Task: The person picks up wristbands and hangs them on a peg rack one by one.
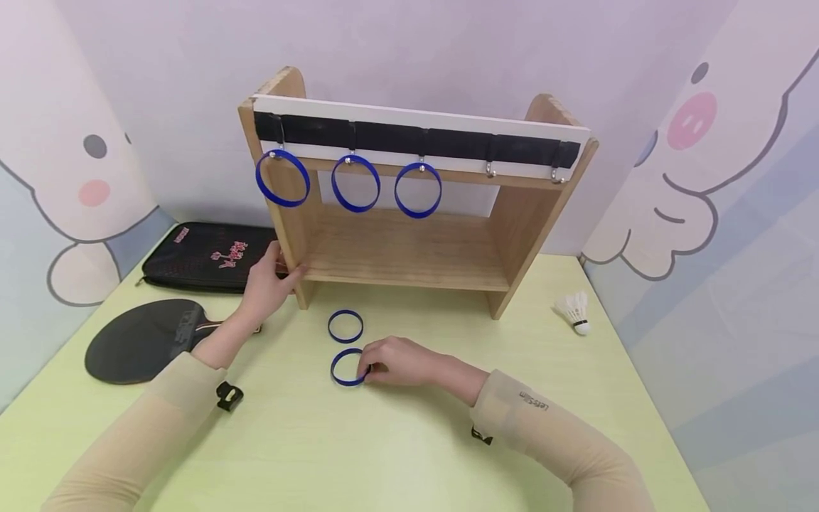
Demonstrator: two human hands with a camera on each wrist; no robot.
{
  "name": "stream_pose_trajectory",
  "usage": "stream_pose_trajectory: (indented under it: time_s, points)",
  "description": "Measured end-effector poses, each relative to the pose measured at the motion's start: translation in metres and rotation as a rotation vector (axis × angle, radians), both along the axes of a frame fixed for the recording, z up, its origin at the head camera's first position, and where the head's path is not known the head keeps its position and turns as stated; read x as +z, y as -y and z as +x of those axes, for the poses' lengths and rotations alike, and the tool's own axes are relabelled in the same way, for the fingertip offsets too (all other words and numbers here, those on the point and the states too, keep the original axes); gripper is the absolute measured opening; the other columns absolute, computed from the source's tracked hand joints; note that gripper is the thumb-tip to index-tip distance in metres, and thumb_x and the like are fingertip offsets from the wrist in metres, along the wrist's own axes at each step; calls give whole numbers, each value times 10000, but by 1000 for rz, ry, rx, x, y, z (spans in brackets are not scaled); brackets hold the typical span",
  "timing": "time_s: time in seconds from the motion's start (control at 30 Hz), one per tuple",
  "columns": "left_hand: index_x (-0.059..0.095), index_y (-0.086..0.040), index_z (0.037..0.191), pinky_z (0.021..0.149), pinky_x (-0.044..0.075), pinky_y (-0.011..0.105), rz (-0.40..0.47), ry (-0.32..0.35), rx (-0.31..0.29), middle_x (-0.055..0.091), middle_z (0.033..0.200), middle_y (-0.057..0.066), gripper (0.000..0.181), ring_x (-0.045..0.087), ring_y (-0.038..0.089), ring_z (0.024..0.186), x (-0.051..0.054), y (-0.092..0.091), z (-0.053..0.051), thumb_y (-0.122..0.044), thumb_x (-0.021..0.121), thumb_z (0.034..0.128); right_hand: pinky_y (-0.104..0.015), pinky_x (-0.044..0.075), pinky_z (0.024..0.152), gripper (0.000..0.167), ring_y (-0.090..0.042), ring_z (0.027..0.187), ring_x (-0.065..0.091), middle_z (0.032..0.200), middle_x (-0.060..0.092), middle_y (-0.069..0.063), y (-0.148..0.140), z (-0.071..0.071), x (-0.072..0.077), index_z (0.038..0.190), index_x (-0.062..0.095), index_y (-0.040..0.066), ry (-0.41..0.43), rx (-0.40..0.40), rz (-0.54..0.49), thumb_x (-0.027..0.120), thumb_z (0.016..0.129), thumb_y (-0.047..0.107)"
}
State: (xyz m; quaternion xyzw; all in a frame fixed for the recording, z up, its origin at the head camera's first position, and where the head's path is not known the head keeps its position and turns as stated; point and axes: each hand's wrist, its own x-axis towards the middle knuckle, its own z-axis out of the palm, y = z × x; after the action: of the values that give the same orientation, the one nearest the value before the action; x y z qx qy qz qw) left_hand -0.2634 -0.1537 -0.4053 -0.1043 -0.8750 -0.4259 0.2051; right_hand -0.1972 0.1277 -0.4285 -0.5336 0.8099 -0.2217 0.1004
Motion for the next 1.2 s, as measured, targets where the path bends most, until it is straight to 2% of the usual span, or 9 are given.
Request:
stream_pose_trajectory:
  time_s: [0.17, 0.37, 0.7, 0.9, 1.2]
  points:
    - [418, -59, 1336, 710, 560, 457, 2, 3, -2, 606, 1050, 179, 513, 619, 303, 933, 0, 1, -1, -241, 628, 904, -115, 486, 652, 111, 28, 765, 551, 913, 650, 82, -2, 0, 7, 951, 710, 155, 46, -60, -27, 688, 858, 100]
    - [419, -49, 1335, 709, 556, 469, 6, 3, -6, 606, 1042, 187, 515, 618, 314, 931, 2, 0, 0, -248, 625, 907, -141, 488, 606, 148, -2, 730, 546, 897, 646, 89, -4, 0, 17, 936, 714, 169, 71, -131, -60, 717, 825, 71]
    - [424, -62, 1333, 702, 558, 457, 6, 6, -2, 610, 1023, 172, 514, 620, 299, 918, 0, 1, -1, -251, 631, 902, -140, 494, 605, 194, -22, 714, 551, 932, 650, 48, -7, 2, 33, 988, 702, 124, 33, -126, -122, 732, 808, 57]
    - [425, -55, 1331, 704, 555, 462, 6, 2, 1, 609, 1022, 176, 512, 620, 302, 917, 1, 1, -1, -254, 627, 905, -150, 497, 628, 197, -7, 752, 565, 969, 651, 62, -12, 4, 45, 998, 687, 158, 7, -126, -162, 716, 825, 68]
    - [429, -64, 1333, 692, 558, 444, 9, 20, -1, 613, 1022, 173, 508, 624, 300, 915, 0, 1, -1, -252, 628, 904, -180, 499, 605, 190, -21, 709, 547, 957, 668, 84, -24, 7, 68, 1027, 679, 154, -22, -157, -234, 712, 842, 131]
